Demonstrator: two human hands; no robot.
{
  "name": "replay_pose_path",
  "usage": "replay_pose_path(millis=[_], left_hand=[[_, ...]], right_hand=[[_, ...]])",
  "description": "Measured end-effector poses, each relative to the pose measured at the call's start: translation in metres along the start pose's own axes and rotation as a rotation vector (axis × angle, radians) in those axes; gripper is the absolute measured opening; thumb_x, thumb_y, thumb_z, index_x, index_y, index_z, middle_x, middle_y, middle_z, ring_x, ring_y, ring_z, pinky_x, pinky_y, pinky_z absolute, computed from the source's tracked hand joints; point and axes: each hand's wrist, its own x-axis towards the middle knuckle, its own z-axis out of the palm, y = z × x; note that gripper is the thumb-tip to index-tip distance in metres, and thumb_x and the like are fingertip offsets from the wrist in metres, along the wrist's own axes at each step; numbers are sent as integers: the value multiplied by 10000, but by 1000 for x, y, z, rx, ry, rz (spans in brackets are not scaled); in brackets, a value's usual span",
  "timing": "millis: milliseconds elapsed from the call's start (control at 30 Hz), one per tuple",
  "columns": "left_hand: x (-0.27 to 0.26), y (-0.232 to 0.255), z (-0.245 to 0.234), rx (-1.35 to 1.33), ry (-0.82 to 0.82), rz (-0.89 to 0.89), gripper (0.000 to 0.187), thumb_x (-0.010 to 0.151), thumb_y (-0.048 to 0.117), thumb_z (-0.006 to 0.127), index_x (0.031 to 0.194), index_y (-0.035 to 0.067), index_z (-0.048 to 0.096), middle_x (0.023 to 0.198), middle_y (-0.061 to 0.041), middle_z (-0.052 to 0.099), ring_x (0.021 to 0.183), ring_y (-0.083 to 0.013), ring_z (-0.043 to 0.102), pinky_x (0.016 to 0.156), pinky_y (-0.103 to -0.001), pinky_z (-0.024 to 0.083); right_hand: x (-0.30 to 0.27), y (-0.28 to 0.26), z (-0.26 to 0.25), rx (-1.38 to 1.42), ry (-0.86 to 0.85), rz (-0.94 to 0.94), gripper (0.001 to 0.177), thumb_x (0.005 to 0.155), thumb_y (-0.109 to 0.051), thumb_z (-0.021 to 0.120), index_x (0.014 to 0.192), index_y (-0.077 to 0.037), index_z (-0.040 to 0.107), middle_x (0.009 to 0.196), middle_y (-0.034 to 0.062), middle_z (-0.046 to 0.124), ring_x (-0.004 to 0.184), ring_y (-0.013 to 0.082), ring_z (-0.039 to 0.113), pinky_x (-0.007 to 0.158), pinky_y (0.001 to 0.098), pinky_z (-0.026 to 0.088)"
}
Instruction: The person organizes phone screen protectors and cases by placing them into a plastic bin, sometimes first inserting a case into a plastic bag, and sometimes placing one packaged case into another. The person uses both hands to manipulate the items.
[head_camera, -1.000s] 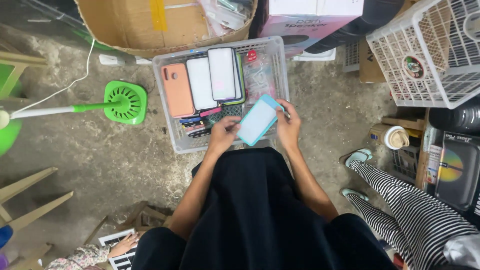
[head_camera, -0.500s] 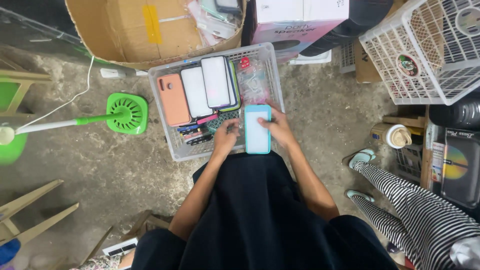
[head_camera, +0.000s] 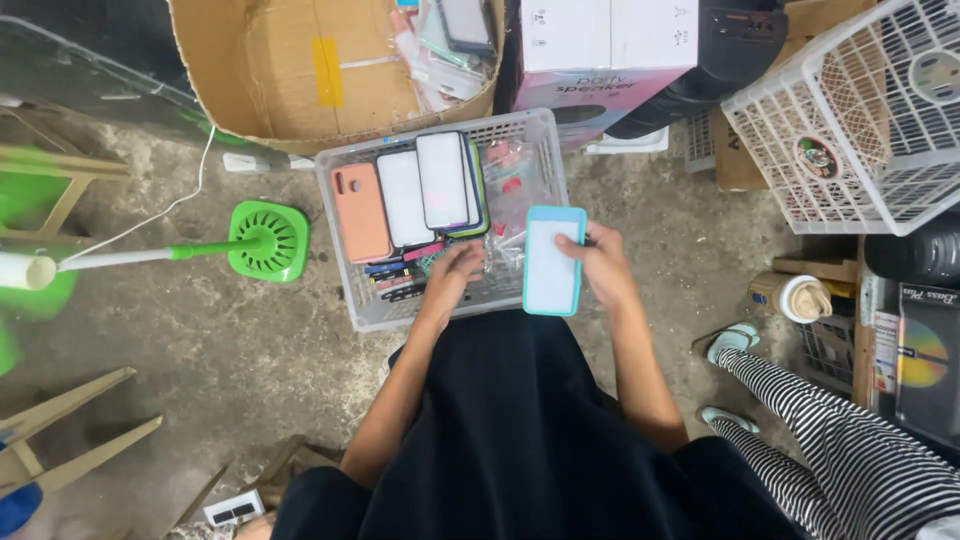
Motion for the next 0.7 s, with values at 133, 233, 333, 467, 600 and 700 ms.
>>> replay_pose_path(millis=[133, 233, 333, 467, 600, 700], left_hand=[[-21, 82, 44, -282, -162, -179, 490, 1006, 189, 592, 1467, 73, 472, 1316, -33, 648, 1134, -164, 635, 1007, -355, 542], [-14, 101, 63, -630, -281, -203, 589, 939, 89, 631, 1484, 53, 411, 1226, -74, 633, 1111, -217, 678, 983, -418, 563], [-15, 129, 77, -456, -303, 5, 574, 914, -28, 644, 1433, 15, 404, 1242, -107, 671, 1123, -206, 676, 969, -365, 543], [-28, 170, 86, -350, -159, 159, 459, 989, -18, 621, 1438, -61, 531, 1269, -152, 687, 1130, -206, 666, 972, -324, 529], [-27, 185, 82, -278, -66, 377, 390, 990, 9, 669, 1357, -105, 600, 1290, -217, 694, 1160, -214, 691, 1051, -327, 527], [-35, 199, 85, -380, -22, 369, 377, 982, 41, 682, 1330, -93, 626, 1224, -191, 718, 1064, -202, 694, 994, -340, 540]], right_hand=[[-18, -32, -3, 138, -69, -42, 258, 920, -8, 723, 1177, 16, 713, 1051, 52, 743, 942, 123, 676, 861, 280, 538], [-29, -58, 8, 170, -110, -90, 255, 942, 1, 708, 1196, 19, 706, 1062, 55, 743, 941, 123, 674, 852, 280, 539], [-38, -85, 24, 189, -90, -155, 290, 946, -8, 696, 1235, 10, 679, 1088, 47, 741, 963, 114, 683, 862, 275, 552], [-42, -86, 28, 209, 18, -255, 350, 956, -21, 707, 1297, 11, 636, 1127, 54, 733, 999, 111, 689, 879, 273, 570], [-60, -109, 35, 213, 42, -305, 437, 922, -12, 729, 1341, 15, 608, 1133, 93, 747, 977, 125, 714, 847, 273, 591], [-69, -118, 41, 229, 49, -334, 485, 905, 4, 744, 1354, 26, 563, 1093, 130, 761, 912, 139, 733, 782, 277, 606]])
